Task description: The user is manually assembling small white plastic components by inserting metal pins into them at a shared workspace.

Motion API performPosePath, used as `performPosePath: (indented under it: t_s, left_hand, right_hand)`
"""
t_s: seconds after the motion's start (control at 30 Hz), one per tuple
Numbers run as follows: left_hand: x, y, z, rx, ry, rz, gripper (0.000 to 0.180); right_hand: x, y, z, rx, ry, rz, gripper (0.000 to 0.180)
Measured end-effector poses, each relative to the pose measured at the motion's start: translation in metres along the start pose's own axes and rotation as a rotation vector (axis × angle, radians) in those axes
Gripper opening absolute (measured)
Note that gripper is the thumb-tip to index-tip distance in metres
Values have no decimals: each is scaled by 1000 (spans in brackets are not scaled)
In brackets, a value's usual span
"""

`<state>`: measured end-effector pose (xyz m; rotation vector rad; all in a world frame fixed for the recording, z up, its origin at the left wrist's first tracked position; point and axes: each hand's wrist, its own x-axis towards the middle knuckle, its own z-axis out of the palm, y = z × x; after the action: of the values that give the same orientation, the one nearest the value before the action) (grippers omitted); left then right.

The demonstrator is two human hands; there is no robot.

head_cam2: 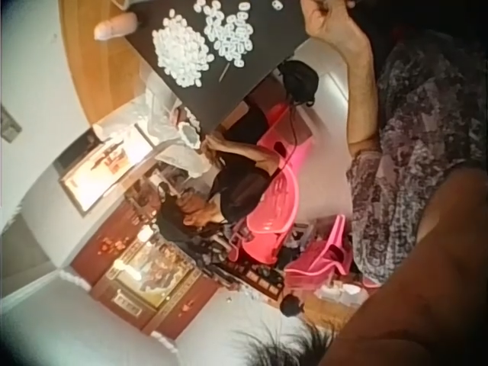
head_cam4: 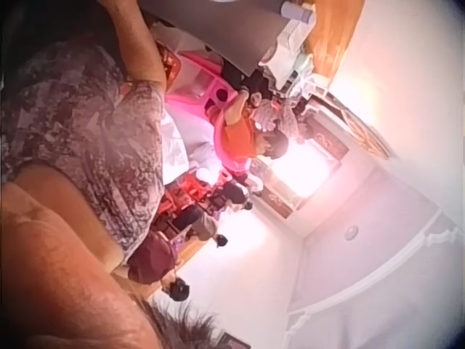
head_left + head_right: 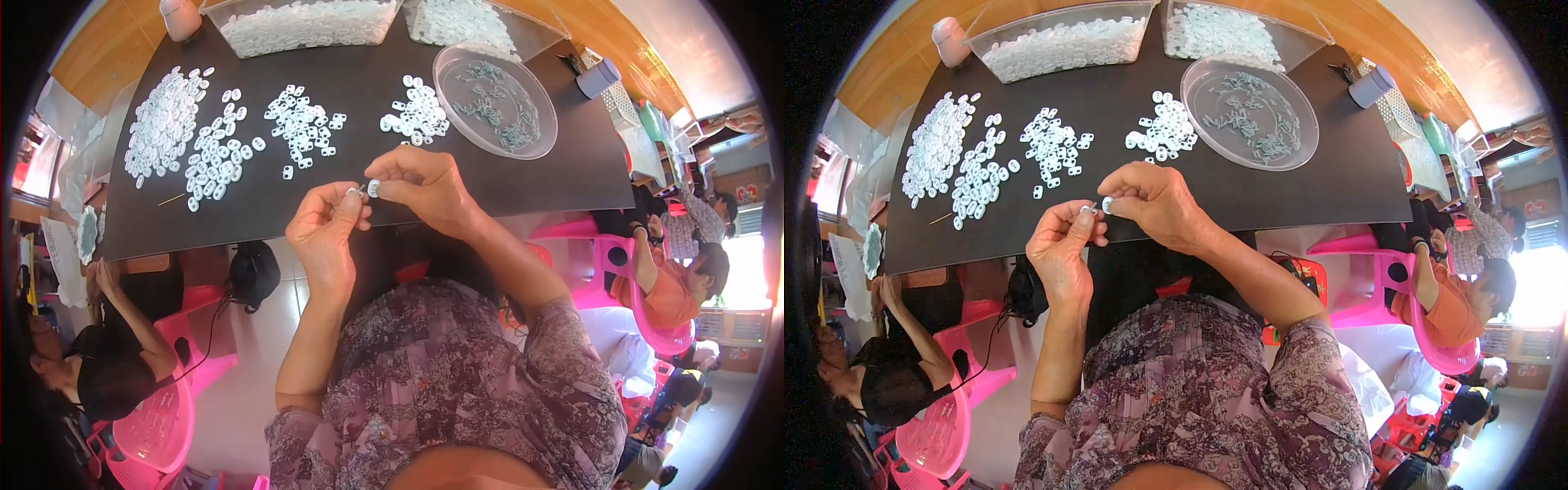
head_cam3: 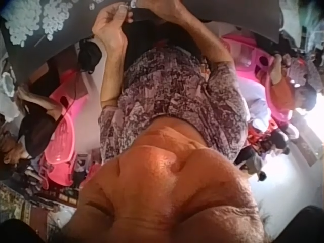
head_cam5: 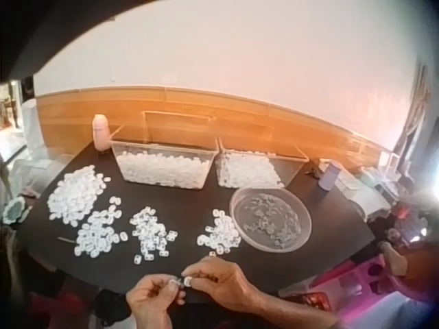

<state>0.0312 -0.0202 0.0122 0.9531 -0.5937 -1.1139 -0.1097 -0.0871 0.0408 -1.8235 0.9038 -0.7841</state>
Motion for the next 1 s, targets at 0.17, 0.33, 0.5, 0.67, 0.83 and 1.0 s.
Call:
performPosePath:
  t_s: [0.17, 0.33, 0.5, 0.67, 0.83, 1.0]
  left_hand:
    - [-2, -1, -2, -8, 8, -16, 8]
    - [-4, 0, -1, -30, 32, -13, 8]
    - [-4, -1, 0, -70, 51, -21, 8]
    - [-5, -1, -3, -90, 62, -35, 9]
    - [-7, 0, -2, -67, 70, -23, 10]
    - [-10, 0, -2, -14, 51, -22, 11]
  right_hand:
    - [1, 5, 5, 232, -7, 95, 13]
    - [1, 4, 15, 214, 73, 22, 9]
    - [-3, -3, 24, 143, 56, 80, 13]
    - [-8, -4, 27, 327, 100, 152, 15]
    - [-5, -1, 18, 365, 87, 121, 14]
    - [-1, 1, 16, 338, 78, 113, 14]
